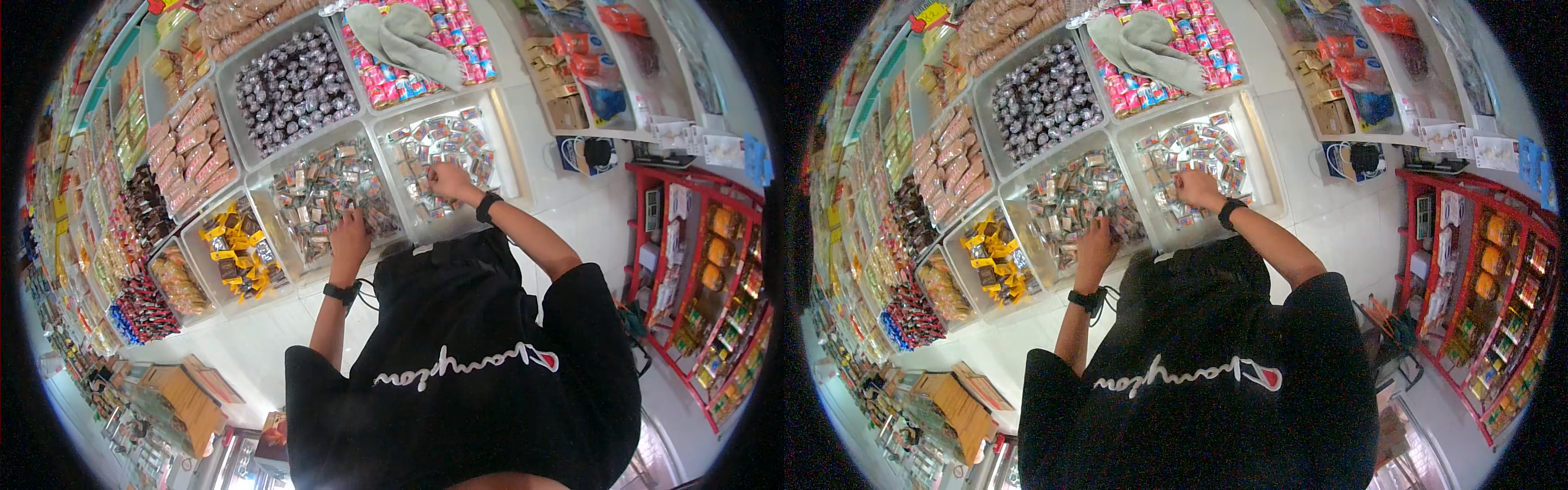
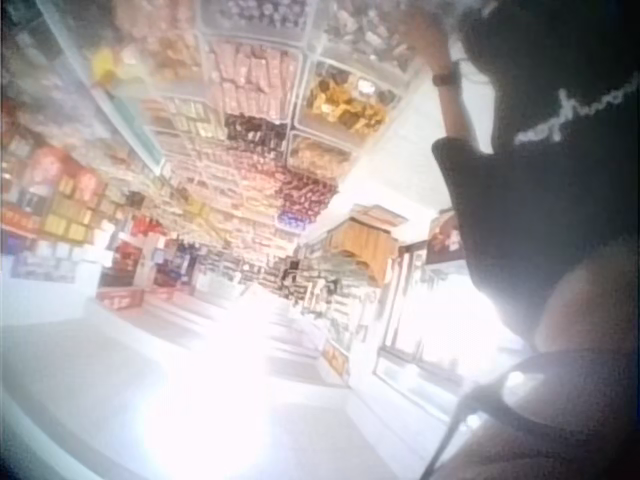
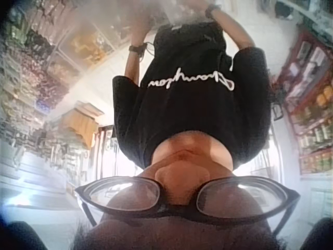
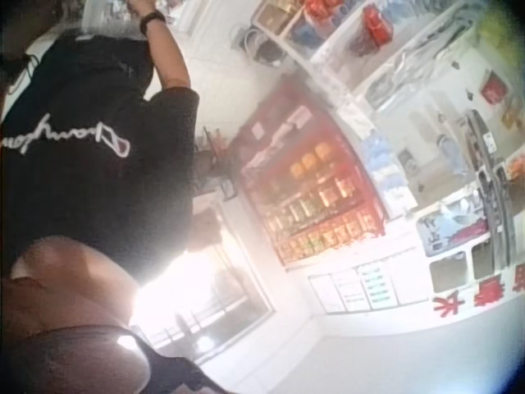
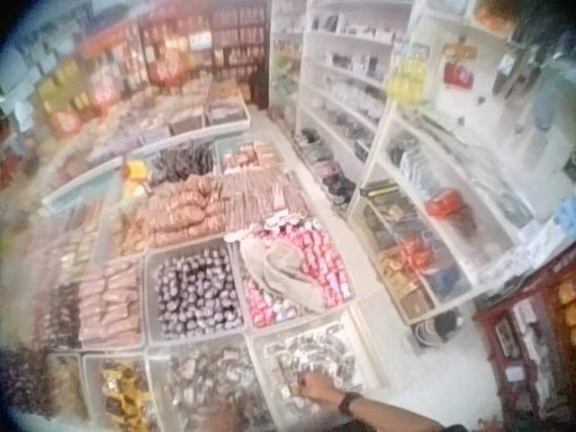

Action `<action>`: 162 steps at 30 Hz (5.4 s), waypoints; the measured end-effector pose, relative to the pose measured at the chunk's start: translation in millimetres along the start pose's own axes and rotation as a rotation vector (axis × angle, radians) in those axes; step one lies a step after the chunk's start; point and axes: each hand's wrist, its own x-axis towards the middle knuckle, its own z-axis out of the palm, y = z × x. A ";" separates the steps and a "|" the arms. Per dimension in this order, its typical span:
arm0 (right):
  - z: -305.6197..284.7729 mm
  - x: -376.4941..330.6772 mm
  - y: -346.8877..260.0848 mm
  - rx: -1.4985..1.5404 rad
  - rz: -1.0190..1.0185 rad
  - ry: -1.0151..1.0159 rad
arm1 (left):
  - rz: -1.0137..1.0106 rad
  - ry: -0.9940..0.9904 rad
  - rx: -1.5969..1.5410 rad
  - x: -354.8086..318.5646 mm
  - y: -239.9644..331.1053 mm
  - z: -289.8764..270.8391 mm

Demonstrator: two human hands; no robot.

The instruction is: Organize candies in bins within a supermarket produce or snack section.

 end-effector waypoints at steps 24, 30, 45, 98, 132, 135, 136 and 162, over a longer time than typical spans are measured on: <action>-54.0 -83.9 -111.1 0.517 -0.376 -0.058 | -0.019 -0.458 -1.881 -3.2 13.0 -84.9; -46.1 -80.4 -82.7 0.512 -0.344 0.139 | -0.253 -0.254 -1.594 13.5 -12.8 -39.0; -6.0 -14.7 -0.5 0.208 0.072 -0.208 | 0.075 0.332 -0.305 27.7 -17.1 -12.5; -29.9 -59.3 -42.4 -0.305 -0.354 -0.217 | -0.052 0.253 -0.360 25.6 -39.8 -4.1; -53.9 -100.8 -54.6 0.528 -0.208 0.061 | 0.230 -0.201 -1.037 12.5 66.3 -50.6; -41.6 -88.9 -32.1 0.150 -0.245 0.172 | 0.271 -0.243 -0.904 9.6 70.4 -50.3; -41.0 -87.3 -26.8 0.034 -0.263 0.165 | 0.244 -0.235 -0.825 4.7 68.0 -42.9; -16.7 -129.2 -119.5 -0.248 -0.879 0.191 | -0.150 0.694 -0.221 -68.1 -9.2 33.4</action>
